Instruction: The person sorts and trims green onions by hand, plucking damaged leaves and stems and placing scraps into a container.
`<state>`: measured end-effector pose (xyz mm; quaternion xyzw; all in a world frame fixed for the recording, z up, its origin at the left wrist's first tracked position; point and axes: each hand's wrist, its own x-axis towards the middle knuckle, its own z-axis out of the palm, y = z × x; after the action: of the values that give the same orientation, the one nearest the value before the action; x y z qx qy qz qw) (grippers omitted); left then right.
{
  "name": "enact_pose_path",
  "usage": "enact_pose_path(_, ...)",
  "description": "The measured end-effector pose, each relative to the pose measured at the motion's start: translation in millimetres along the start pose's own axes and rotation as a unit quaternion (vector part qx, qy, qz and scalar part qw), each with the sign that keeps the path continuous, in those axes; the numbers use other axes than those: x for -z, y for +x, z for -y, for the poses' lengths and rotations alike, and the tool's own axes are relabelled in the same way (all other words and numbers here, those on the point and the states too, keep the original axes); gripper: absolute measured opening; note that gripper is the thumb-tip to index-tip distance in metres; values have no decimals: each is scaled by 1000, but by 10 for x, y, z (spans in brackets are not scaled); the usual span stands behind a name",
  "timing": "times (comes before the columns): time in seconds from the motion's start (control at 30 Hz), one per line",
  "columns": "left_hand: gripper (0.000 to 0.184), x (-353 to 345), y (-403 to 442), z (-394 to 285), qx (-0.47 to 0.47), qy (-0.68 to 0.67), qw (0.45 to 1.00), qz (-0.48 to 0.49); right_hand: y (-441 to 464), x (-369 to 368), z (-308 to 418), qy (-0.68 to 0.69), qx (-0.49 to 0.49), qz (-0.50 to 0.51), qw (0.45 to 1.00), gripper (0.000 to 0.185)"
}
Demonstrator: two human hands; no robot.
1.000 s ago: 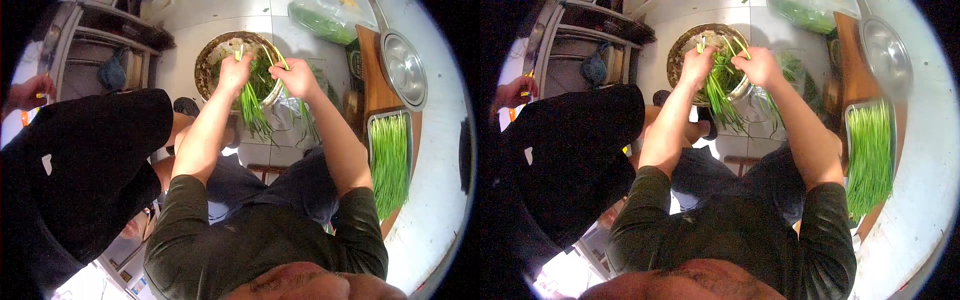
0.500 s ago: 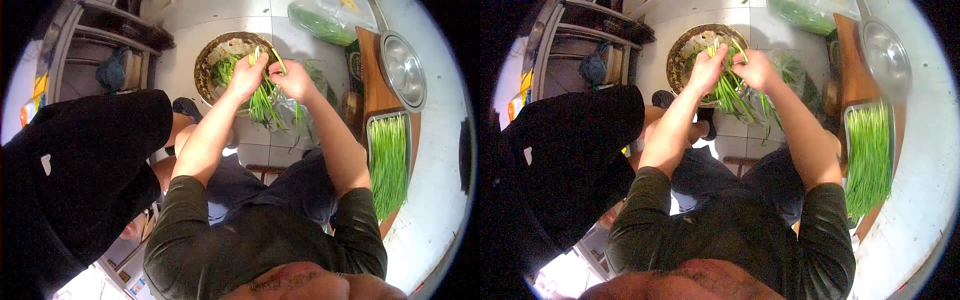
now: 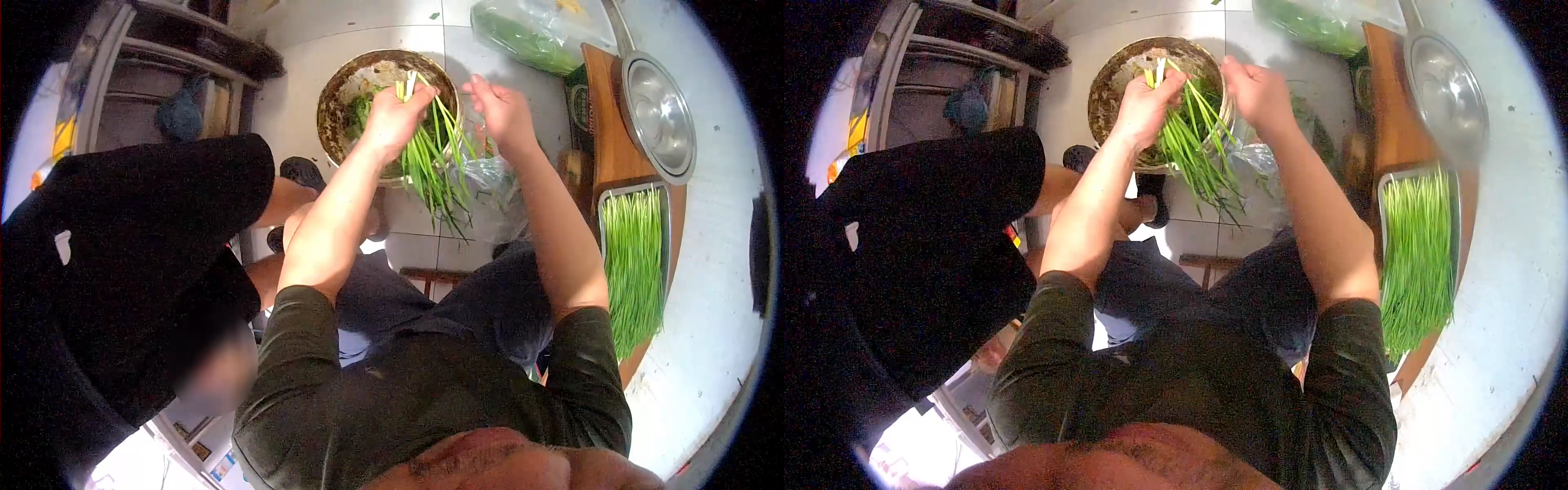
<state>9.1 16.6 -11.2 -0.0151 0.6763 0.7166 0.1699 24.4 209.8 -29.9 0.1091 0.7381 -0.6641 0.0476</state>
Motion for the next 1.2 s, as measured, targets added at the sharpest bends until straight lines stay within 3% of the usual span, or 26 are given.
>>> enact_pose_path(0.07,16,-17,11,-10,-7,15,1000,0,-79,-66,62,1,49,12,999,30)
enact_pose_path(0.1,17,-25,11,-13,-4,15,1000,5,-67,-166,2,71,135,41,988,24)
enact_pose_path(0.2,14,-67,-20,-48,-21,16,1000,5,-97,-234,-69,97,87,108,986,22)
enact_pose_path(0.3,14,-60,-33,-52,-59,102,993,-3,-69,-223,-99,31,101,82,991,21)
enact_pose_path(0.5,17,-54,13,-33,-25,188,981,-42,-165,-221,12,-68,111,48,990,14)
enact_pose_path(0.6,17,-59,-6,-51,-9,183,982,-44,-185,-210,36,-112,135,35,984,15)
enact_pose_path(0.73,12,-1,36,-37,25,39,997,-66,-222,-156,127,-195,150,-19,969,20)
enact_pose_path(0.87,9,179,105,-94,9,-20,986,-163,-105,-107,-41,-129,153,-23,980,22)
enact_pose_path(0.97,13,257,149,-134,0,31,974,-223,-117,-104,-2,-84,108,-10,991,22)
enact_pose_path(1.1,18,67,76,-109,-1,103,976,-190,-40,-174,-108,-10,84,34,996,22)
enact_pose_path(1.2,18,-59,-19,-63,-59,107,990,-76,-96,-219,-4,-9,58,71,996,19)
